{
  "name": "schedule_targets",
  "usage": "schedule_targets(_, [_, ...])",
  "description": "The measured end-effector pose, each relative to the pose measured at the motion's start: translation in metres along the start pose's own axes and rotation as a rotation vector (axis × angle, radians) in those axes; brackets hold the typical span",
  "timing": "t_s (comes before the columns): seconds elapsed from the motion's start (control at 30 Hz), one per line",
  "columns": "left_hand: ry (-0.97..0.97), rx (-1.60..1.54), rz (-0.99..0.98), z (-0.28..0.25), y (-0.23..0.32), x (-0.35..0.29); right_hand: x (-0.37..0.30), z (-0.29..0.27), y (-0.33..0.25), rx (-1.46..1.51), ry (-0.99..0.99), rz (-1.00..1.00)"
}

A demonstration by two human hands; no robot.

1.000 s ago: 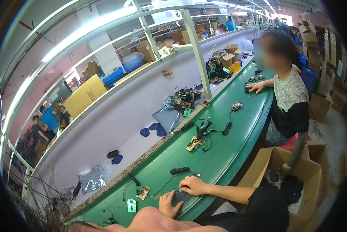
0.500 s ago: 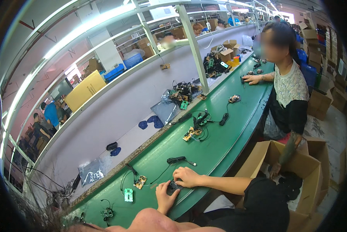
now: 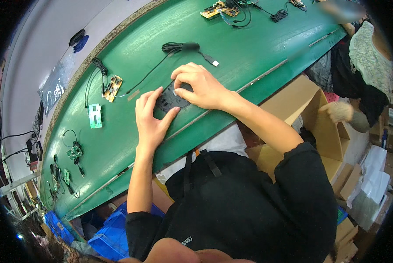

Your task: The person assembles computer mice by hand, fitting circuit boards, wires, and plastic components into plastic casings on a production line.

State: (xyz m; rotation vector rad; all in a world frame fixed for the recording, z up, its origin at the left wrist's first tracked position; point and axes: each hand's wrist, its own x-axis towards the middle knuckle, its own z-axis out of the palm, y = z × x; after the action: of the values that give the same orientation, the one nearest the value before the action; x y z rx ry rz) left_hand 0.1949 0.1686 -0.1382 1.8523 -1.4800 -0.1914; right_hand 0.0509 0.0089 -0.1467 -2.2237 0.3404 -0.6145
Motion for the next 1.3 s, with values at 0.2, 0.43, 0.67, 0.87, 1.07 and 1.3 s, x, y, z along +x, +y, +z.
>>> schedule_targets(0.2, [-0.017, 0.008, 0.009, -0.006, 0.013, -0.005, -0.007, -0.005, -0.016, -0.045, 0.015, -0.011])
schedule_targets(0.43, [-0.008, -0.045, -0.011, -0.01, 0.014, -0.009, -0.01, -0.003, -0.018, -0.075, 0.073, -0.052])
schedule_targets(0.67, [0.072, -0.099, 0.001, -0.012, 0.01, -0.011, -0.004, -0.009, -0.018, 0.049, 0.122, 0.04])
schedule_targets(0.87, [0.098, -0.102, 0.012, -0.013, 0.009, -0.007, 0.07, -0.127, 0.014, -0.475, 0.496, -0.007])
schedule_targets(1.07, [0.132, -0.062, 0.089, -0.006, -0.003, -0.017, 0.136, -0.162, 0.06, -1.083, -0.435, 0.283])
schedule_targets(1.3, [0.121, -0.128, 0.112, 0.0, -0.008, -0.019, 0.15, -0.202, 0.02, -0.925, -0.132, 0.316])
